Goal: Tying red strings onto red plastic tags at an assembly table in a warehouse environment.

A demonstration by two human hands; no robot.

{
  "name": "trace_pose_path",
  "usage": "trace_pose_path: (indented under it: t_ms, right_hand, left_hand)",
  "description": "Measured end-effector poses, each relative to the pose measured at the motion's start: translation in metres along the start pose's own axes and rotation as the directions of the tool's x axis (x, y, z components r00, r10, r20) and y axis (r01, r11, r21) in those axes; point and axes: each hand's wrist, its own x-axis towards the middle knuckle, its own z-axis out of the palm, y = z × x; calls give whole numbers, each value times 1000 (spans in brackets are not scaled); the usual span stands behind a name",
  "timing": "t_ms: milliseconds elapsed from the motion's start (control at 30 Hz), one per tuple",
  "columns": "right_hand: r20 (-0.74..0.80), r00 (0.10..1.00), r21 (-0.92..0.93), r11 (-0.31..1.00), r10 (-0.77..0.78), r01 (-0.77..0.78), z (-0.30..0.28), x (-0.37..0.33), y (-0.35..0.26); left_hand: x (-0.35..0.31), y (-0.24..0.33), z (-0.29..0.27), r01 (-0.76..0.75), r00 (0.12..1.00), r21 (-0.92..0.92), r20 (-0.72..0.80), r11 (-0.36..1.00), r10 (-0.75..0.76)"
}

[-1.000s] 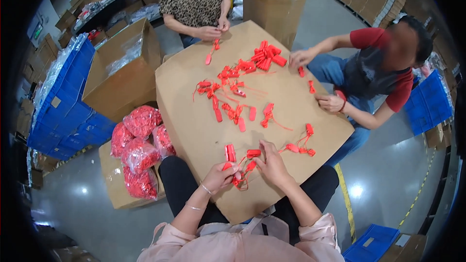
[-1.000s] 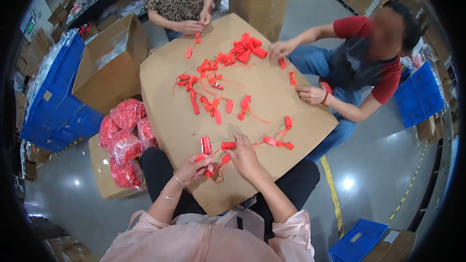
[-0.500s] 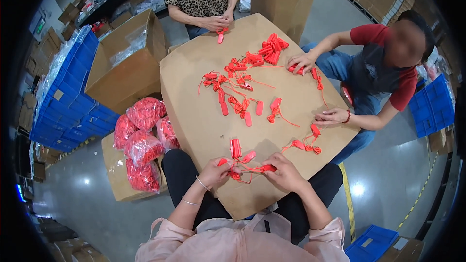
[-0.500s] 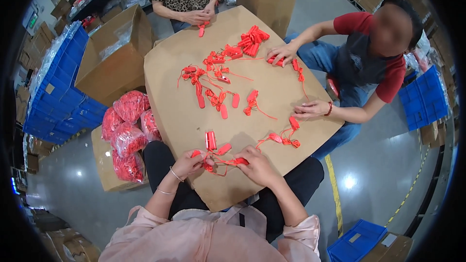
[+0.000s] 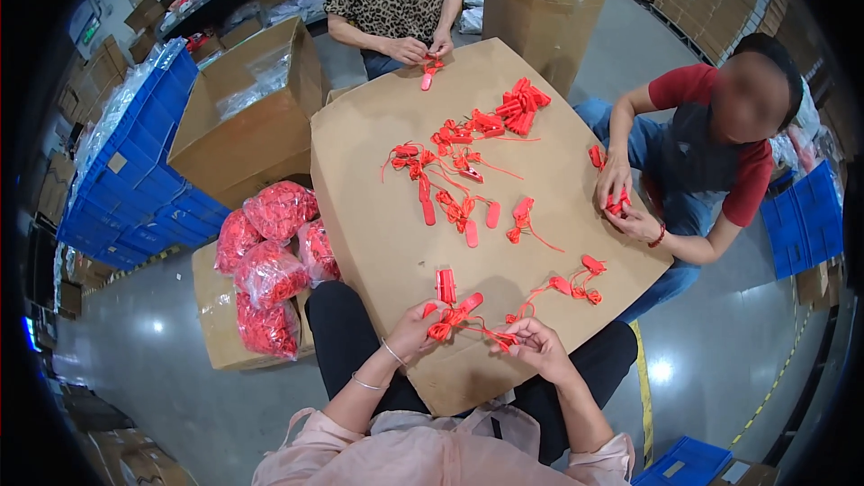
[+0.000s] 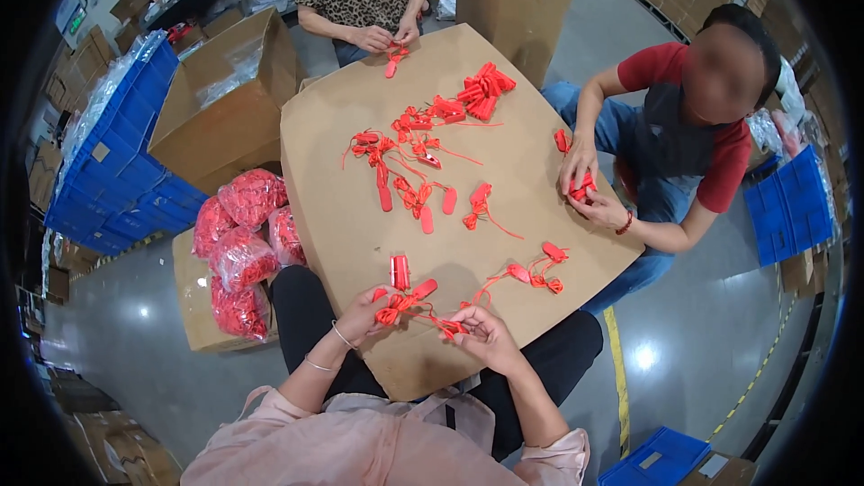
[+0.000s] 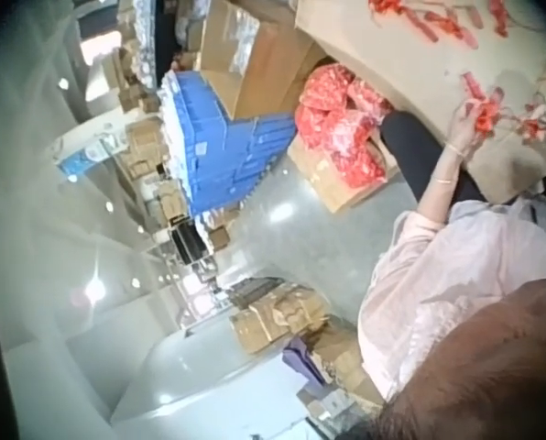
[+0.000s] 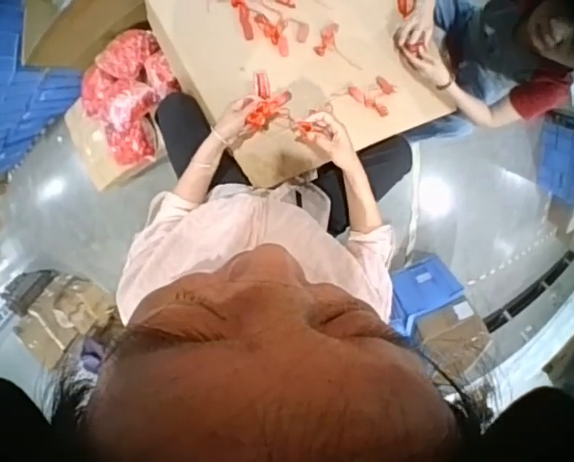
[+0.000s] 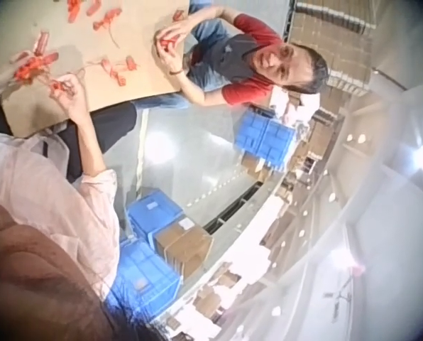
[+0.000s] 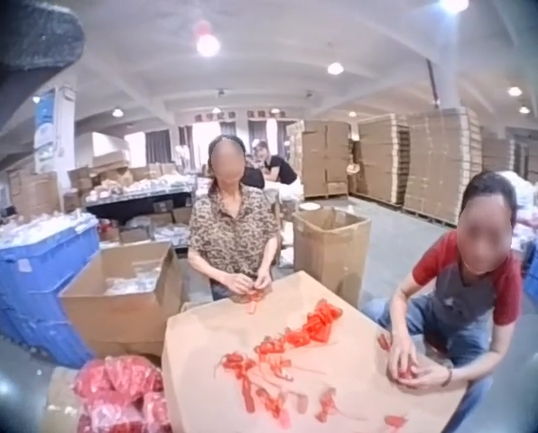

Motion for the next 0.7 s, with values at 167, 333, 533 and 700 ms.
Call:
trace_pose_path:
  t_ms: [167, 333, 533, 700]
  right_hand:
    - [20, 999, 275, 961, -39, 32, 0, 16, 10]
    - [-92, 995, 666, 745, 41, 31, 6, 19, 35]
    - [-270, 940, 597, 802, 209, -7, 25, 15, 26]
    - [-315, 924, 553, 833, 217, -7, 40, 9, 10]
  left_hand:
    - [-4, 13, 6, -17, 1000, 18, 14, 1000, 16]
    - [18, -30, -16, 51, 965, -246, 261, 968, 15]
    - [-12, -2, 3, 57, 968, -85, 249, 995, -34]
    - [-20, 3, 15, 99, 972, -223, 232, 970, -46]
